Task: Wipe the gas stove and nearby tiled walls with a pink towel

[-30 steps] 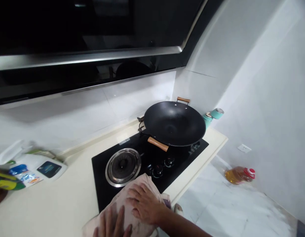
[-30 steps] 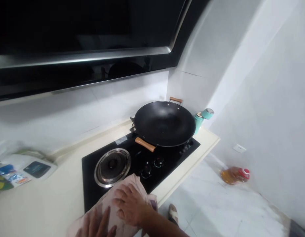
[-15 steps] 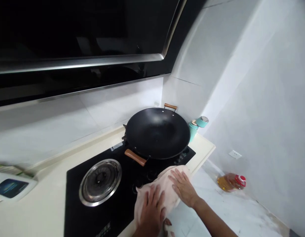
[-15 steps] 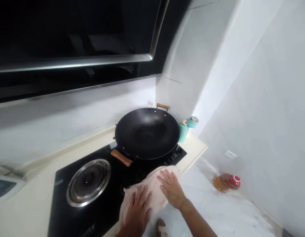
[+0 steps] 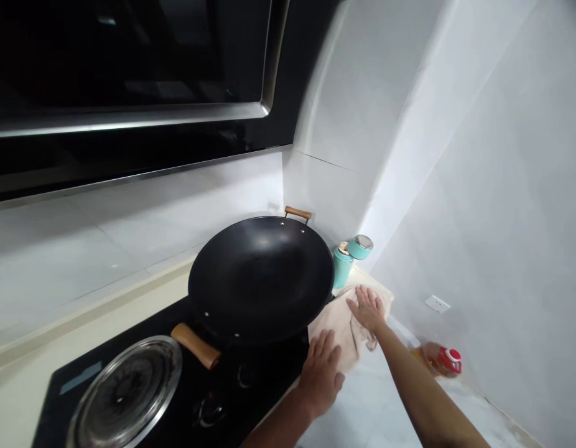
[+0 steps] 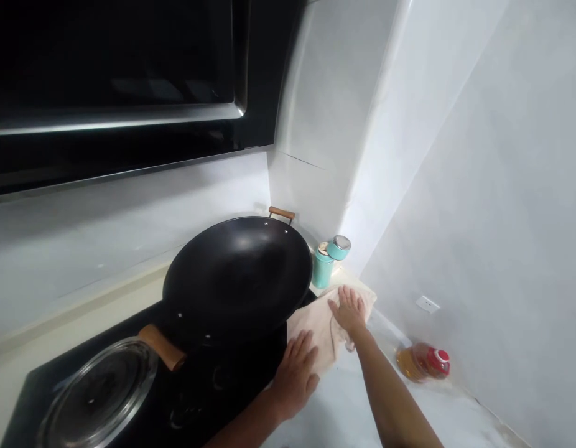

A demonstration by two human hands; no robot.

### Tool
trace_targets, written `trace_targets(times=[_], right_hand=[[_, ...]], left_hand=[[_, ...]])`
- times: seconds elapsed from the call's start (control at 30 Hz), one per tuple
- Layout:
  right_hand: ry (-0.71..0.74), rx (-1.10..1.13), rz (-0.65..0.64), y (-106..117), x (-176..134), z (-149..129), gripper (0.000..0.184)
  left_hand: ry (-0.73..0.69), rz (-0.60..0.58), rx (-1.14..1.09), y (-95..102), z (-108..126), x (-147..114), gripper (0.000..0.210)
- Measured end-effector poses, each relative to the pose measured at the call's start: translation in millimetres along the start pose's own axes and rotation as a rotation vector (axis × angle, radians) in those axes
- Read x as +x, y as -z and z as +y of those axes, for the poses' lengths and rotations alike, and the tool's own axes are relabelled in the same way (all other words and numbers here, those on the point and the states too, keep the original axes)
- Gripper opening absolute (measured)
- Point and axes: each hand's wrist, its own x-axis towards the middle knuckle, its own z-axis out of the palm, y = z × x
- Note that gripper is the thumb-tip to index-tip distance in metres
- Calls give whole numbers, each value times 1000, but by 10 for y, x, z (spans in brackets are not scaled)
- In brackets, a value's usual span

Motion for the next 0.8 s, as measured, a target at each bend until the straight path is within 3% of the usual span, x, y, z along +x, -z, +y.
trace_targets(times=[0.2, 0.37, 0.53, 0.8], right_hand=[[69, -15, -26, 183, 507, 162, 67], [158, -17, 5, 218, 648, 176, 64], [229, 2, 42, 103, 433, 126, 64], [315, 98, 164, -128, -44, 2, 59]], left_hand=[[-43, 47, 104, -217, -12, -172, 63], [-107, 159, 114, -453, -112, -400, 43], [-190, 294, 148, -537, -192, -603, 34], [-242, 433, 229, -475, -204, -675, 22]])
